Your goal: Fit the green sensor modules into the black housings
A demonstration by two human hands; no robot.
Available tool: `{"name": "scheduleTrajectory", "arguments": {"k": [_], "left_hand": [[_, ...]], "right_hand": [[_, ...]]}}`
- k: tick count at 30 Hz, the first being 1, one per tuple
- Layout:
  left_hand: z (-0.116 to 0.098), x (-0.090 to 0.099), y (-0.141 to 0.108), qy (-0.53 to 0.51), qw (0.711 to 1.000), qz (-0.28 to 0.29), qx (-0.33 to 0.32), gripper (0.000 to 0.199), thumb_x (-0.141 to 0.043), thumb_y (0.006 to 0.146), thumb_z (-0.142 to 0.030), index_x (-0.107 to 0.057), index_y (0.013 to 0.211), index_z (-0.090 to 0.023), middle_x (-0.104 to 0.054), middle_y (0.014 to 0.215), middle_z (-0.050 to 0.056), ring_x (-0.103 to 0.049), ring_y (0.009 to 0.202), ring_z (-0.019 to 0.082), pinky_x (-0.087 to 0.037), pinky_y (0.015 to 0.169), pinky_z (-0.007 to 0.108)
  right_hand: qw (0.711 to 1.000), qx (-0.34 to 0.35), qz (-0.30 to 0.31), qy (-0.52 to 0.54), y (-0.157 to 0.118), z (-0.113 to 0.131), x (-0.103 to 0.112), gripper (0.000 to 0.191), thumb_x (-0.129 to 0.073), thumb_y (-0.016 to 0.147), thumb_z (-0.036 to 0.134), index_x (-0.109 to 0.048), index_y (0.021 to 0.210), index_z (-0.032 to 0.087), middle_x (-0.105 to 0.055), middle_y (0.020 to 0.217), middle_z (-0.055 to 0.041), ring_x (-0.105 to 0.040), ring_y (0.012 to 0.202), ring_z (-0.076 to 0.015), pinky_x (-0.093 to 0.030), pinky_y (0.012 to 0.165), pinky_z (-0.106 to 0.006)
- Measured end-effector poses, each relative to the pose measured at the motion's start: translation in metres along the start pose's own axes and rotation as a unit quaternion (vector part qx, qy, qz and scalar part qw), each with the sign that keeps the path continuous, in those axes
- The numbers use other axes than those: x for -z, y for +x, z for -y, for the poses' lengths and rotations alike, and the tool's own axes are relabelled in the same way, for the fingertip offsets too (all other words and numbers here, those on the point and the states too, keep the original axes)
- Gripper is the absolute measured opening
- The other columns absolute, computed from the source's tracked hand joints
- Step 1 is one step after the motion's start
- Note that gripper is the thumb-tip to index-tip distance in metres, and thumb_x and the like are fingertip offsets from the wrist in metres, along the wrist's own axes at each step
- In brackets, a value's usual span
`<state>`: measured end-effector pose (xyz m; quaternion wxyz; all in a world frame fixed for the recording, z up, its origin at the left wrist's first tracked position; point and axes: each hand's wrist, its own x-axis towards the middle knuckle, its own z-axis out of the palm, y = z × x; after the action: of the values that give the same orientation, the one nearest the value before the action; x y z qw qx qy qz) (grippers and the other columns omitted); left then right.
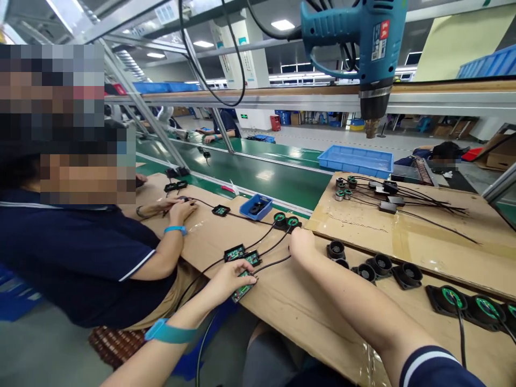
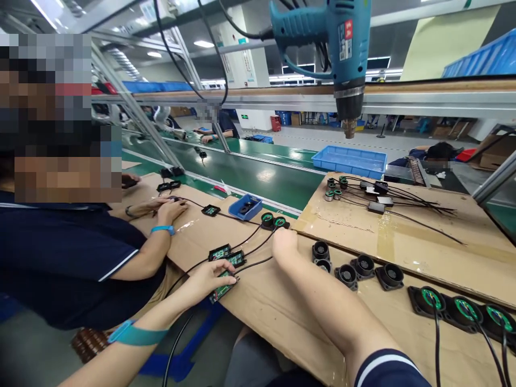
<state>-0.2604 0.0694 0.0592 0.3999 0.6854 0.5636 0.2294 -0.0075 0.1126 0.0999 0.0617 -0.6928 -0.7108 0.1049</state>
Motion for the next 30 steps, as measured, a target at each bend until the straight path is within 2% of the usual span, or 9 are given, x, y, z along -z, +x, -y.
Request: {"name": "scheduleTrajectory", "arguments": {"k": [4,8,11,13,18,21,25,28,30], "left_hand": [[0.004,-0.019,0.023,0.243,0.953,-0.143,-0.109,0.022,-0.065,0.08,-0.026,-0.069,0.1,-0.017,-0.071,0.107,0.013,-0.064,0.104,0.034,-0.049,0.094,0.051],[-0.007,-0.082,0.004,0.302,0.873,-0.287,-0.254,0.035,-0.053,0.092,-0.021,-0.061,0.126,-0.018,-0.055,0.142,0.019,-0.049,0.133,0.037,-0.04,0.109,0.058],[-0.01,-0.133,-0.01,0.289,0.869,-0.264,-0.301,0.044,-0.058,0.092,-0.024,-0.054,0.135,-0.019,-0.051,0.146,0.018,-0.046,0.139,0.036,-0.044,0.11,0.055],[-0.011,-0.153,-0.012,0.279,0.884,-0.245,-0.285,0.05,-0.061,0.091,-0.028,-0.05,0.139,-0.019,-0.05,0.148,0.018,-0.046,0.139,0.036,-0.048,0.108,0.055],[-0.013,-0.154,-0.003,0.247,0.91,-0.222,-0.249,0.052,-0.062,0.09,-0.032,-0.051,0.139,-0.018,-0.051,0.146,0.02,-0.047,0.138,0.037,-0.05,0.107,0.057],[-0.014,-0.15,-0.002,0.239,0.915,-0.21,-0.249,0.049,-0.062,0.09,-0.031,-0.052,0.135,-0.016,-0.053,0.143,0.02,-0.049,0.136,0.036,-0.05,0.108,0.057],[-0.01,-0.151,-0.002,0.23,0.911,-0.218,-0.265,0.048,-0.062,0.091,-0.03,-0.051,0.135,-0.015,-0.054,0.14,0.021,-0.05,0.134,0.036,-0.048,0.108,0.059],[-0.014,-0.155,-0.002,0.222,0.915,-0.196,-0.274,0.049,-0.063,0.092,-0.033,-0.051,0.135,-0.015,-0.054,0.14,0.021,-0.049,0.134,0.037,-0.044,0.11,0.059],[-0.028,-0.163,0.0,0.194,0.925,-0.171,-0.277,0.052,-0.063,0.092,-0.036,-0.048,0.138,-0.016,-0.053,0.14,0.02,-0.049,0.133,0.036,-0.043,0.112,0.059]], "right_hand": [[1.0,0.005,-0.022,-0.007,0.027,-0.017,0.003,0.035,-0.061,0.094,0.036,-0.066,0.113,0.008,-0.071,0.104,-0.021,-0.069,0.097,-0.0273,-0.051,0.081,-0.034],[0.996,0.009,-0.067,-0.051,0.08,-0.071,0.044,0.028,-0.048,0.098,0.025,-0.065,0.115,0.01,-0.066,0.116,-0.0208,-0.06,0.114,-0.0276,-0.043,0.096,-0.038],[0.992,-0.008,-0.083,-0.098,0.118,-0.124,0.076,0.033,-0.053,0.092,0.014,-0.06,0.123,0.008,-0.058,0.132,-0.0241,-0.045,0.131,-0.0314,-0.031,0.108,-0.045],[0.989,-0.013,-0.078,-0.123,0.135,-0.153,0.087,0.043,-0.057,0.089,0.012,-0.056,0.131,0.008,-0.05,0.142,-0.0257,-0.037,0.139,-0.0327,-0.025,0.111,-0.047],[0.988,0.008,-0.042,-0.149,0.157,-0.184,0.085,0.033,-0.052,0.088,0.005,-0.066,0.118,0.008,-0.064,0.121,-0.0255,-0.054,0.121,-0.0304,-0.031,0.103,-0.043],[0.988,0.028,-0.057,-0.14,0.153,-0.188,0.084,0.03,-0.058,0.087,0.009,-0.066,0.115,0.005,-0.067,0.11,-0.0254,-0.06,0.111,-0.0305,-0.036,0.096,-0.039],[0.988,0.033,-0.113,-0.105,0.116,-0.208,0.096,0.048,-0.06,0.093,0.024,-0.051,0.139,0.012,-0.065,0.125,-0.0197,-0.06,0.114,-0.0269,-0.041,0.095,-0.034],[0.971,0.058,-0.228,-0.032,0.064,-0.232,0.121,0.048,-0.064,0.093,0.037,-0.054,0.137,0.018,-0.067,0.123,-0.0129,-0.063,0.11,-0.0251,-0.047,0.094,-0.036],[0.933,0.085,-0.349,0.04,0.02,-0.244,0.145,0.048,-0.068,0.09,0.043,-0.059,0.13,0.019,-0.068,0.118,-0.0111,-0.066,0.104,-0.0254,-0.051,0.092,-0.039]]}}
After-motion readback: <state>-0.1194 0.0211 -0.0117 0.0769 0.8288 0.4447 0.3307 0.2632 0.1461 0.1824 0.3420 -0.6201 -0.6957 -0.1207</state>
